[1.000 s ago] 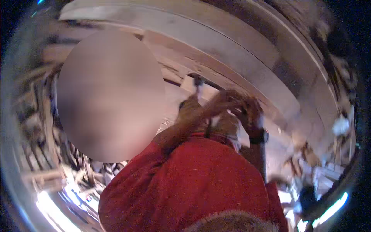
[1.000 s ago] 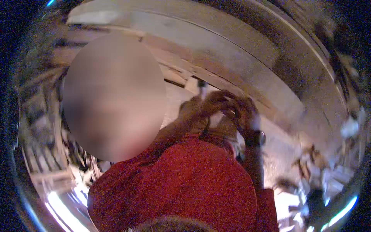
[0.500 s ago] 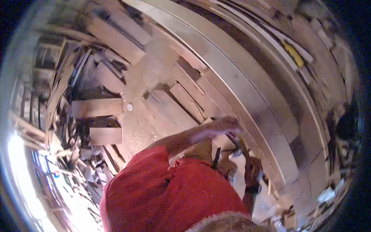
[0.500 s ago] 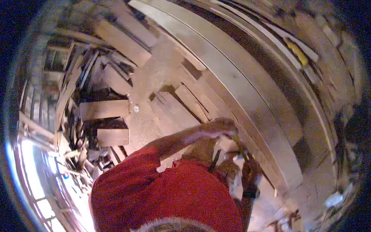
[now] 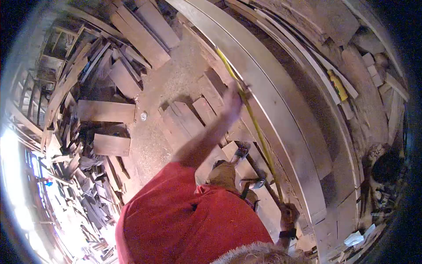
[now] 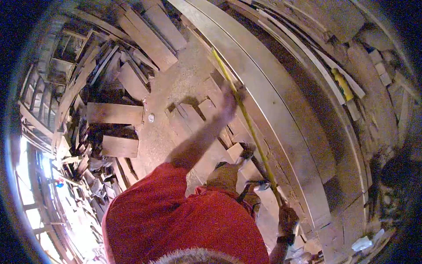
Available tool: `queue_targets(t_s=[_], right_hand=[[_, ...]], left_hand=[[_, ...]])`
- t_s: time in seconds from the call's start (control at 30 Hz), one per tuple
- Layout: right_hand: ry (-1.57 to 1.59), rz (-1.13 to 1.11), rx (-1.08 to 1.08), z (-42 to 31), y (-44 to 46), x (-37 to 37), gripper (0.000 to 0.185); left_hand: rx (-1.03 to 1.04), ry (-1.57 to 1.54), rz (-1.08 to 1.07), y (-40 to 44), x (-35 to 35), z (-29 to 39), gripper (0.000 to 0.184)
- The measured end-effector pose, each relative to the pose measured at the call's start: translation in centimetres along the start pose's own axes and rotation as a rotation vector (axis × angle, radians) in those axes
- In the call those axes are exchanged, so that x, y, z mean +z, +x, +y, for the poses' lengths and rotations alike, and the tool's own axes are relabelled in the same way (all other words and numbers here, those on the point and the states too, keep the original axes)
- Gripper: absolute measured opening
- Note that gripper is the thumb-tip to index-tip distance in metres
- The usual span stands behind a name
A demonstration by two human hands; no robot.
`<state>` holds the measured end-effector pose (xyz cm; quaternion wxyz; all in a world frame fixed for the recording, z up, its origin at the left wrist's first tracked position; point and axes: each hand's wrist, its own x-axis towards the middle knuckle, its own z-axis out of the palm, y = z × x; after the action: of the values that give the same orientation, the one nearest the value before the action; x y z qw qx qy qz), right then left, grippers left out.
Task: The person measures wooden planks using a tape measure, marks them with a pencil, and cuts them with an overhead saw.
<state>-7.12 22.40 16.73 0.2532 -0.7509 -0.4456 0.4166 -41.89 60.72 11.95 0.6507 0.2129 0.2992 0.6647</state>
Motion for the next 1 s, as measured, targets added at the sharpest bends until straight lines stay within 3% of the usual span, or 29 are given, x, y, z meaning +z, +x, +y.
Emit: queue_targets(t_s=[0.07, 0.1, 0.17, 0.23, 0.27, 0.37, 0.47, 0.53, 0.57, 0.6, 0.63, 0.7, 0.73, 0.77, 0.83, 0.93, 0.97, 1.0], right_hand=[[-0.151, 0.068, -0.132, -4.2, 2.4, 1.3, 0.013], [-0.153, 0.069, -0.135, -5.5, 3.8, 2.0, 0.013], [-0.208, 0.109, -0.366, -7.4, 6.6, 3.6, 0.012], [-0.119, 0.110, -0.309, -7.5, 8.9, 5.7, 0.012], [-0.039, 0.096, -0.230, -7.6, 9.6, 6.3, 0.012], [-0.170, 0.069, -0.305, -10.3, 8.8, 5.6, 0.016], [-0.234, 0.184, -0.352, -2.5, 4.8, 4.8, 0.016], [-0.627, 0.008, -0.330, 0.7, 0.8, 1.6, 0.024], [-0.650, 0.154, -0.500, 0.9, -1.3, 0.4, 0.022], [-0.354, 0.050, -0.245, 2.2, -3.2, -1.4, 0.017], [-0.372, 0.052, -0.220, 3.9, -4.9, -2.7, 0.017], [-0.504, 0.238, -0.221, 8.9, -8.8, -4.2, 0.010], [-0.450, 0.250, -0.234, 10.4, -9.8, -4.6, 0.008], [-0.424, 0.192, -0.191, 8.9, -10.1, -5.1, 0.007], [-0.516, 0.162, -0.378, 5.9, -8.7, -4.7, 0.006], [-0.505, 0.116, -0.217, 1.7, -5.8, -2.7, 0.004], [-0.492, 0.124, -0.253, -0.7, -4.6, -1.9, 0.004], [-0.557, 0.078, -0.260, -3.3, -3.2, -1.2, 0.004]], left_hand=[[0.003, 0.155, -0.111, -6.2, 3.0, -2.8, 0.040], [-0.124, 0.546, -0.232, -8.5, 4.4, -2.4, 0.040], [-0.212, 0.450, -0.313, -12.9, 2.7, -8.0, 0.043], [-0.525, 0.320, -0.284, -15.4, 5.0, -8.3, 0.044], [-0.519, 0.321, -0.289, -14.9, 5.7, -7.3, 0.044], [-0.308, 0.272, -0.212, -12.8, 5.3, -5.5, 0.049], [-0.190, 0.294, -0.173, -4.5, 2.1, -1.8, 0.053], [-0.021, 0.275, -0.142, 1.6, 0.0, 2.8, 0.041], [0.036, 0.212, -0.065, 5.7, -2.7, 4.1, 0.035], [0.098, 0.153, 0.010, 9.8, -5.5, 5.4, 0.029], [0.163, 0.098, 0.081, 13.9, -8.3, 6.7, 0.023], [0.225, 0.464, 0.250, 17.9, -8.0, 11.4, 0.017], [0.316, 0.391, 0.043, 19.2, -8.2, 13.1, 0.017], [0.282, 0.540, 0.193, 21.1, -7.5, 14.6, 0.025], [0.236, 0.473, 0.141, 22.3, -7.5, 15.3, 0.028], [0.353, 0.350, -0.063, 22.7, -6.9, 15.7, 0.032], [0.260, 0.304, 0.059, 25.1, -9.0, 14.7, 0.036], [0.404, 0.393, -0.086, 27.6, -13.1, 12.8, 0.033]])
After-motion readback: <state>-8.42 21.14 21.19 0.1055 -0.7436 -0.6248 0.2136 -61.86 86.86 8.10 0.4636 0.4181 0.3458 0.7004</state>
